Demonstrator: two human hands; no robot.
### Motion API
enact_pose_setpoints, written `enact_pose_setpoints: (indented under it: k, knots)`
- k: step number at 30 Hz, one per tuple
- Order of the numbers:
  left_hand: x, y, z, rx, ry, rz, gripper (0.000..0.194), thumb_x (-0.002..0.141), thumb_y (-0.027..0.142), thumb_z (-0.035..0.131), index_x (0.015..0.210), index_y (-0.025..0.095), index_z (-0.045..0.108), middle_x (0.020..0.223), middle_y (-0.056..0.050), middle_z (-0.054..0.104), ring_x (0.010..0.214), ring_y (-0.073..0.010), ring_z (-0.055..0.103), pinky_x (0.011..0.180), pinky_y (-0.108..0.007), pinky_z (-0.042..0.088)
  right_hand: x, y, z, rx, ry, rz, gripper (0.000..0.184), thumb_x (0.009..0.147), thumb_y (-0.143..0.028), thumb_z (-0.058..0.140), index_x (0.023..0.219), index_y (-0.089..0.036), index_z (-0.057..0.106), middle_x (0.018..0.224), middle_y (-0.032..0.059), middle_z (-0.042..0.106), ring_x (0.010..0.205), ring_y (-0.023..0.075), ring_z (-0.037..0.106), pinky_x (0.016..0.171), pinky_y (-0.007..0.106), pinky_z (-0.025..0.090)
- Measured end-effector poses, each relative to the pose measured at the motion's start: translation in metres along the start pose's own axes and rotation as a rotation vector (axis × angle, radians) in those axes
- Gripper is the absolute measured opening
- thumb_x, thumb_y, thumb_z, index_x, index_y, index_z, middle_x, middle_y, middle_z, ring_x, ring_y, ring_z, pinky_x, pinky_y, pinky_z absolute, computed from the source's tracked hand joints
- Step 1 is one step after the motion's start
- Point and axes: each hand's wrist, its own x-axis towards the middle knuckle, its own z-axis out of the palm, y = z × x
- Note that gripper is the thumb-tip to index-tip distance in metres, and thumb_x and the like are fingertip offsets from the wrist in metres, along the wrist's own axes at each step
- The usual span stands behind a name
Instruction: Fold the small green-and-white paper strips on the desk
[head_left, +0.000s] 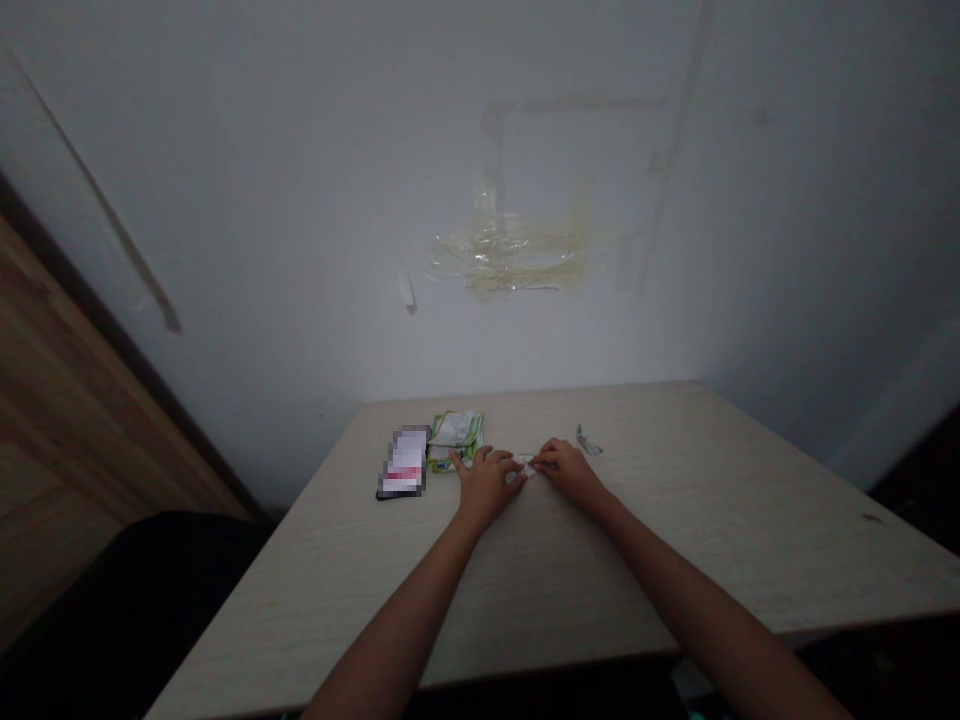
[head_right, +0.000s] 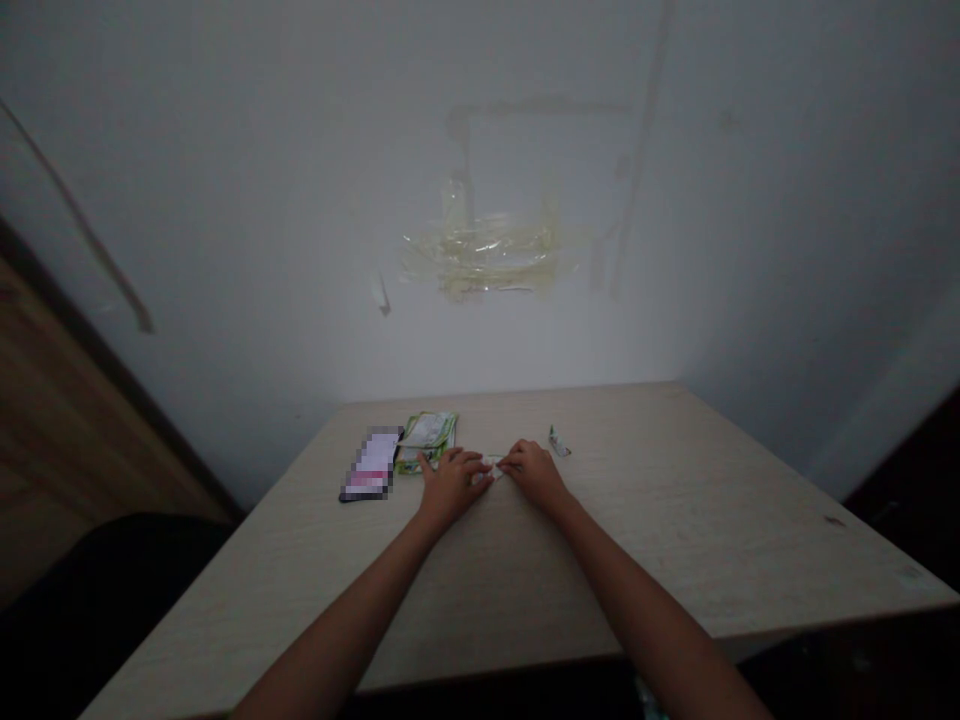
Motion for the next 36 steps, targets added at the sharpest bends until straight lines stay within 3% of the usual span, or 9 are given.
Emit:
enact_pose_setpoints:
  k: [16, 26, 36]
  knots:
    - [0.0, -0.001, -0.002, -0.053, -0.026, -0.003, 0.02, 0.086, 0.049, 0.06, 0.102, 0.043, 0.071, 0.126, 0.003, 0.065, 0.129, -0.0313, 0.042, 0.103, -0.08, -0.007, 0.002, 0.005, 0.003, -0.04, 0.003, -0.011, 0.015, 0.088, -0.028, 0.065, 0.097, -0.025, 0.076, 0.094, 0.005, 0.065, 0.091, 0.0179, 0.057, 0.082, 0.03, 0.044]
    - [-0.001, 0.002, -0.005, -0.018, -0.046, -0.029, 0.021, 0.087, 0.048, 0.058, 0.104, 0.045, 0.07, 0.128, 0.004, 0.065, 0.131, -0.0312, 0.041, 0.105, -0.078, -0.005, -0.005, -0.002, -0.009, -0.101, -0.058, -0.135, 0.02, 0.09, -0.029, 0.061, 0.104, -0.026, 0.075, 0.099, 0.0061, 0.063, 0.093, 0.0181, 0.056, 0.085, 0.03, 0.043]
    - [0.0, -0.001, -0.002, -0.056, -0.024, -0.027, 0.019, 0.087, 0.047, 0.058, 0.1, 0.044, 0.072, 0.126, 0.004, 0.066, 0.129, -0.0325, 0.043, 0.104, -0.079, -0.008, -0.005, -0.002, -0.013, -0.101, -0.09, -0.163, 0.024, 0.093, -0.034, 0.056, 0.108, -0.028, 0.074, 0.1, 0.0078, 0.062, 0.095, 0.0197, 0.055, 0.086, 0.032, 0.043]
